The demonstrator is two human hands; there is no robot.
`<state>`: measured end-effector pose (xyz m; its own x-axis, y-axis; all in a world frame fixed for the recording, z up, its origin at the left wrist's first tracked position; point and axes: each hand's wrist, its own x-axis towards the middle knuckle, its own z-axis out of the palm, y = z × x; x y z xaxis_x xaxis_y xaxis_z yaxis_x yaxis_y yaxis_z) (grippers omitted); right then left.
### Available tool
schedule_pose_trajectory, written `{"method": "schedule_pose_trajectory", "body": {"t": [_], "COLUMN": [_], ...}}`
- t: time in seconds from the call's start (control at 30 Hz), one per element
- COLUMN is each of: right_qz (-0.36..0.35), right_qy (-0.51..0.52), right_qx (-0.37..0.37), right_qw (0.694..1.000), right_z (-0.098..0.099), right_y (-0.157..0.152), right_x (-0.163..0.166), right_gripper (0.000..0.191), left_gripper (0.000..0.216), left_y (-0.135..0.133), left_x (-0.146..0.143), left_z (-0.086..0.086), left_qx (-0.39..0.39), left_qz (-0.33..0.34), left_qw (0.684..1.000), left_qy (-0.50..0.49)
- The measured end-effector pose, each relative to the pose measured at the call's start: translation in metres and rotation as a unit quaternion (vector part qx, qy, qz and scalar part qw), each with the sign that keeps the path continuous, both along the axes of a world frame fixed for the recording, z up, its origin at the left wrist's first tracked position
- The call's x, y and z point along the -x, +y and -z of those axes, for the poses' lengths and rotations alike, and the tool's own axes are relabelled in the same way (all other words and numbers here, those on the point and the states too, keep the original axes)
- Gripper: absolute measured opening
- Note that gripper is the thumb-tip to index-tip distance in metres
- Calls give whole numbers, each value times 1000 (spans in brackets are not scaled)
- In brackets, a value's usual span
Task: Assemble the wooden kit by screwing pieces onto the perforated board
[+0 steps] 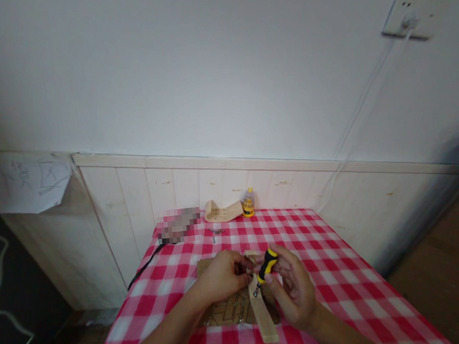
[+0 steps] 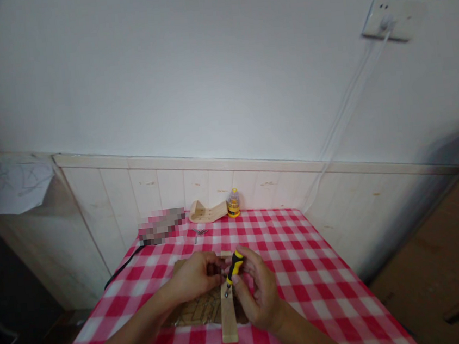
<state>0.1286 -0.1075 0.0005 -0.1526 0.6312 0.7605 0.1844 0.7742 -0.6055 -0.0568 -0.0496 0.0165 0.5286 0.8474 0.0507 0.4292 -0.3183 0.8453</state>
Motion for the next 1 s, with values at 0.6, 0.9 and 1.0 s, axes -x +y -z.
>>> {"method": "schedule_pose_trajectory", "body": {"t": [0.6, 0.9, 1.0], "right_qz": [121, 135, 159], "right_qy": [-82, -36, 36], "right_qx": [-84, -72, -34], "right_qw": [986, 988, 986], "right_z": [15, 12, 7], "right_y": [5, 11, 18], "right_x": [-7, -4, 1], "right_gripper": [55, 51, 48], "left_gripper": [26, 29, 27], "left_y": [7, 4, 0], "left_x": [0, -1, -1], "left_z": [10, 7, -2], "left_qx": [-1, 12, 19], "left_qz": [4, -2, -15], "left_qw": [1000, 1000, 1000], "left_qy": [-21, -11, 4]}}
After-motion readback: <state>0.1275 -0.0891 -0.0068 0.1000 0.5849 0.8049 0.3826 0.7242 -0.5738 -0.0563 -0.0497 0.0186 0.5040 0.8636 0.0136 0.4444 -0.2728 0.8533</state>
